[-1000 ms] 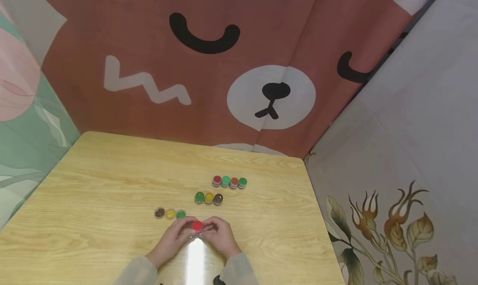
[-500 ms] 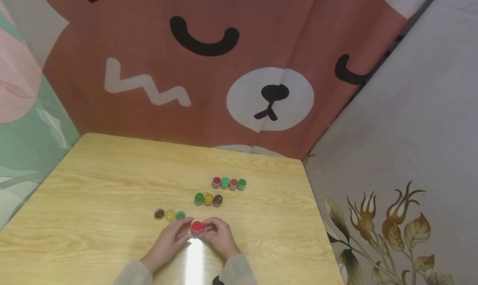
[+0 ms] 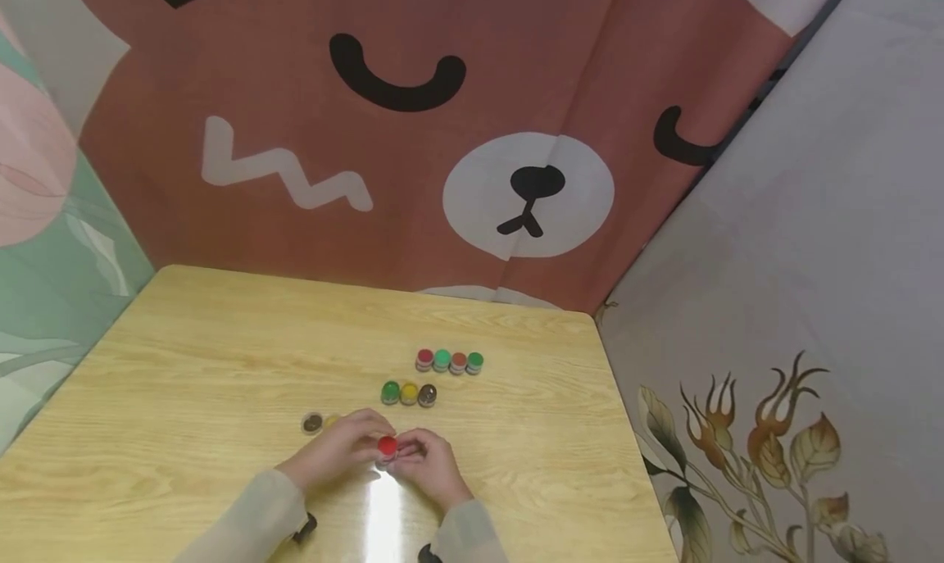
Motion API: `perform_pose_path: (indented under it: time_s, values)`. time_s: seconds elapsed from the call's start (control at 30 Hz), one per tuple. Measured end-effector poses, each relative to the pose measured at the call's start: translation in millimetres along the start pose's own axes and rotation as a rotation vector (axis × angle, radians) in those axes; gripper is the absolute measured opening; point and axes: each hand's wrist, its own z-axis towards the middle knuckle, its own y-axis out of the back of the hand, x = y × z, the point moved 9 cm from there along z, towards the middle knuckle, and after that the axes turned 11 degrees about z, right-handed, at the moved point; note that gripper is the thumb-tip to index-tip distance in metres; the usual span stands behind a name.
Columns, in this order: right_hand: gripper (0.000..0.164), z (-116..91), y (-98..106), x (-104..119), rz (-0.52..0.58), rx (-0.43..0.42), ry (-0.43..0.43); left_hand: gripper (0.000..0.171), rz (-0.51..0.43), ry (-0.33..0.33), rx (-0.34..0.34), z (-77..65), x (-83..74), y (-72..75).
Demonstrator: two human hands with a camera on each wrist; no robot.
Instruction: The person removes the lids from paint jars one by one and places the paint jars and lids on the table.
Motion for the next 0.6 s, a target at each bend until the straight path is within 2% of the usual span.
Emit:
perform_pose_path:
  time_s: [0.23,0.37,0.6]
  values:
    - [0.038,-2,-4,3,0.004,-0.002,0.022,0.027,0.041,-0.032,0.050,4.0,-7.1,-1.3]
    - [0.039,-2,-6,5,-0.016,-0.014,0.050,0.027,0.073,-0.063,0.059,5.7,-11.2,-0.4]
    - [0.042,-2,-6,7,-0.068,-0.026,0.069,0.026,0.099,-0.081,0.096,9.7,-13.5,-0.6]
